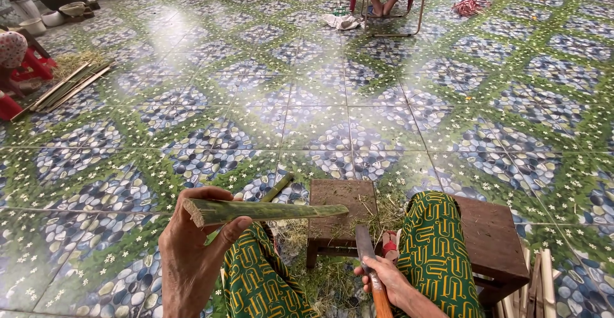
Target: The person sits on a low stool and uses a knife to split a long bamboo pole into thin strips. They repeatedly position the bamboo on a small wooden block between their legs, strike it with the knife to split it, and then peel away the resulting strips.
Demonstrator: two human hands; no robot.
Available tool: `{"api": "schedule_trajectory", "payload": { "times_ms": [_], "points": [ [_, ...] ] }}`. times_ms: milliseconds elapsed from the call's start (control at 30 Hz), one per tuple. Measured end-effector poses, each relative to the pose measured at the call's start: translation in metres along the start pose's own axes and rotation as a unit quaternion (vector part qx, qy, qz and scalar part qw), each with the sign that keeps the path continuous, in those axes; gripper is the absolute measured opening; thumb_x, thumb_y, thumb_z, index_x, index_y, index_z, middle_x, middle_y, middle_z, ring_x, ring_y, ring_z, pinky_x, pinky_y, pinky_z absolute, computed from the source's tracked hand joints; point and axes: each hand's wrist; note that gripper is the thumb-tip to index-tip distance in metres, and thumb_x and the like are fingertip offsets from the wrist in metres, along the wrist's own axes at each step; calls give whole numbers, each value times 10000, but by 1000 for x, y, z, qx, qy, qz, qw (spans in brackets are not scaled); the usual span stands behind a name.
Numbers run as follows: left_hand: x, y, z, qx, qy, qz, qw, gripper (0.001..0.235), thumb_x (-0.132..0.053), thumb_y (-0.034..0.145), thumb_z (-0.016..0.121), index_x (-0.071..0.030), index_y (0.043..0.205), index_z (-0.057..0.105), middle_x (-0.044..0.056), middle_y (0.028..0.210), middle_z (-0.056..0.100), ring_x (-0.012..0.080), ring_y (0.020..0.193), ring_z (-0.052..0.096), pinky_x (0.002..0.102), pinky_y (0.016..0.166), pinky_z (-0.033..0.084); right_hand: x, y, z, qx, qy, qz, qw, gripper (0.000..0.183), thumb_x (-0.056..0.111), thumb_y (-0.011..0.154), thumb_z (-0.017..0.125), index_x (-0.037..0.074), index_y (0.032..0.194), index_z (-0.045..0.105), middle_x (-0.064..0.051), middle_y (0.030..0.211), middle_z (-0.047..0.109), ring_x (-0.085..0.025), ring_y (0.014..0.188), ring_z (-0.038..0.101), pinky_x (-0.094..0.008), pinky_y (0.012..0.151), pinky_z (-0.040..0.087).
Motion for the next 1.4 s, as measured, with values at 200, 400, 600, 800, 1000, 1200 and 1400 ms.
{"api": "schedule_trajectory", "payload": {
  "times_ms": [200, 400, 600, 800, 1000, 1200, 1400],
  "points": [
    [1, 0, -1, 14, 12, -13, 1000, 314, -214, 794, 832, -187, 1060, 667, -33, 1073, 748, 153, 962, 785, 326, 867, 671, -2, -1, 1, 7, -25, -5, 1000, 164, 114, 1089, 534, 9, 1211, 504, -245, 927, 694, -252, 606, 553, -402, 486, 515],
    [4, 0, -2, 14, 38, 24, 999, 319, -209, 798, 842, -197, 1062, 663, -60, 1066, 740, 135, 907, 763, 307, 795, 625, 0, -7, 7, -1, -38, 0, 999, 202, 141, 1086, 546, 25, 1248, 506, -242, 942, 692, -250, 599, 534, -396, 477, 499],
    [5, 0, -1, 15, 26, 7, 1000, 314, -181, 792, 841, -194, 1054, 667, -47, 1068, 723, 153, 950, 763, 324, 836, 657, 1, -11, 10, -3, -49, -15, 999, 169, 128, 1078, 560, 11, 1192, 517, -247, 921, 697, -244, 581, 531, -389, 453, 502],
    [4, 0, 0, 6, 25, 0, 1000, 311, -155, 779, 858, -173, 1034, 680, -44, 1047, 730, 135, 902, 751, 292, 773, 592, 3, -12, 13, -6, -58, -2, 998, 182, 154, 1089, 552, 22, 1201, 499, -249, 964, 688, -262, 623, 523, -411, 498, 498],
    [0, -1, -1, 8, 25, 18, 999, 316, -164, 790, 850, -176, 1053, 676, -44, 1038, 741, 137, 895, 743, 295, 807, 549, 1, -9, 10, -8, -47, -30, 998, 175, 135, 1079, 558, 0, 1182, 515, -260, 919, 688, -277, 618, 549, -430, 529, 526],
    [0, -2, 0, -2, -18, -6, 1000, 379, -130, 771, 846, -163, 1092, 647, 2, 1045, 753, 162, 972, 795, 311, 847, 686, 0, -10, 7, 3, -50, -59, 997, 242, 156, 1097, 491, -40, 1234, 523, -274, 956, 696, -278, 649, 553, -442, 551, 544],
    [2, -1, -2, 3, 10, 9, 1000, 349, -177, 786, 848, -173, 1081, 661, -26, 1062, 741, 139, 941, 776, 294, 795, 651, -1, -8, 8, 0, -62, -62, 996, 193, 162, 1097, 503, -25, 1139, 526, -275, 958, 705, -290, 647, 561, -454, 550, 549]
  ]
}}
Point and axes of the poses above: each hand's wrist, its own y-axis towards the middle knuckle, its own z-axis out of the palm, x = y × z
